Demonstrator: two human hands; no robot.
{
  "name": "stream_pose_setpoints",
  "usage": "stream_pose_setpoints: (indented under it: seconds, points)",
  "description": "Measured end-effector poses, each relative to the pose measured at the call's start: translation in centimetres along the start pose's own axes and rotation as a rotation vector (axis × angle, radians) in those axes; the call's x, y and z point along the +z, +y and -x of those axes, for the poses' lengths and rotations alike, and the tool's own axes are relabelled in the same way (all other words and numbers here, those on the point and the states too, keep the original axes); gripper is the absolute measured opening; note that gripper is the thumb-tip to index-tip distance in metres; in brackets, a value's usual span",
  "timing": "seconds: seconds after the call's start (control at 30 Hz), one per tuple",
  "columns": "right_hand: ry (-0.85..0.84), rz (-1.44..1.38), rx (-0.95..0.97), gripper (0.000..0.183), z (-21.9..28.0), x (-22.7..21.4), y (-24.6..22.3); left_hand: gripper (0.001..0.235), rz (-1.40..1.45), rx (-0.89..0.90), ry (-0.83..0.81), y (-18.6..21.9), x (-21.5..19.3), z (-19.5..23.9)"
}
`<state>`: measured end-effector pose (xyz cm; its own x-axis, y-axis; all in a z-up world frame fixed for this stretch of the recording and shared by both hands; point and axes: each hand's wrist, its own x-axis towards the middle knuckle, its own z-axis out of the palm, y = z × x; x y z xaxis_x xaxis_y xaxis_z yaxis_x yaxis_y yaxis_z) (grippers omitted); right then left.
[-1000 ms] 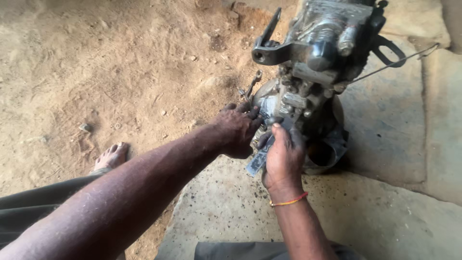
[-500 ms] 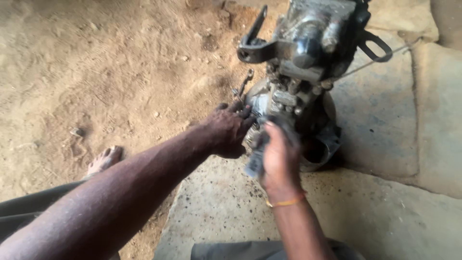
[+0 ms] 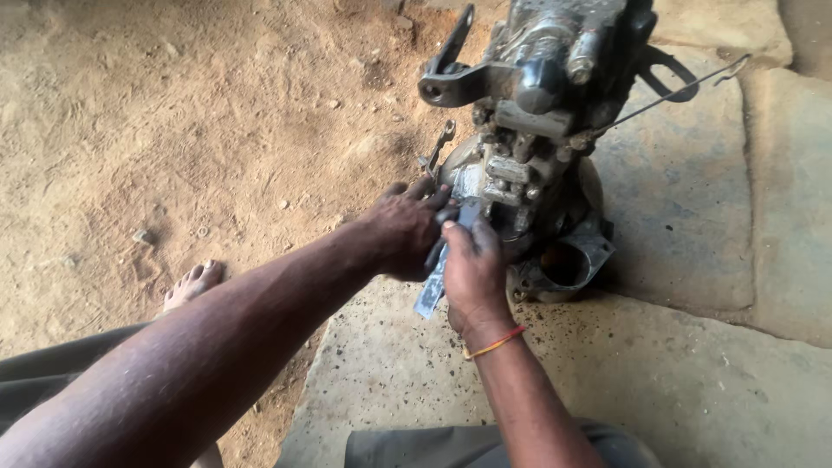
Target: The person uses a metal scraper to clean the surface of a dirty engine block. They repeatedly scrape away grime and debris from various parts of the engine casing while sitting on the ground.
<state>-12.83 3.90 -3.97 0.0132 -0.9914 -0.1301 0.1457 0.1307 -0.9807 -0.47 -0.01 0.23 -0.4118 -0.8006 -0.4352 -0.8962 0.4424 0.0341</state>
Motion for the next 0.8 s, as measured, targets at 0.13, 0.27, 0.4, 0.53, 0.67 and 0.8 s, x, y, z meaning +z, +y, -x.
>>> stream_pose_setpoints:
  seconds: [0.13, 0.27, 0.4, 0.53, 0.67, 0.8]
  points:
    - [-0.034, -0.006, 0.028, 0.015, 1.1, -1.3, -0.9, 0.087, 0.022, 0.005, -0.051, 0.0, -0.2, 0.2]
    - [0.047, -0.074, 0.043, 0.015, 2.1, -2.5, -2.4, 0.097, 0.03, 0.003, -0.036, -0.5, 0.3, 0.1]
    - [0.06, -0.146, -0.017, 0.013, 1.5, -2.0, -1.8, 0.1, 0.023, -0.002, -0.053, -0.3, 0.3, 0.2]
    - [-0.017, -0.247, 0.068, 0.014, -0.1, -0.5, -1.6, 0.097, 0.007, 0.009, -0.03, -0.1, -0.1, 0.8]
    - [-0.043, -0.309, 0.184, 0.014, 0.0, -1.2, -2.2, 0.098, 0.003, -0.005, -0.045, -0.1, -0.5, 0.7]
    - [-0.182, -0.341, 0.25, 0.024, -0.9, -3.9, -2.6, 0.101, 0.03, 0.007, -0.044, -0.3, 0.3, 0.3]
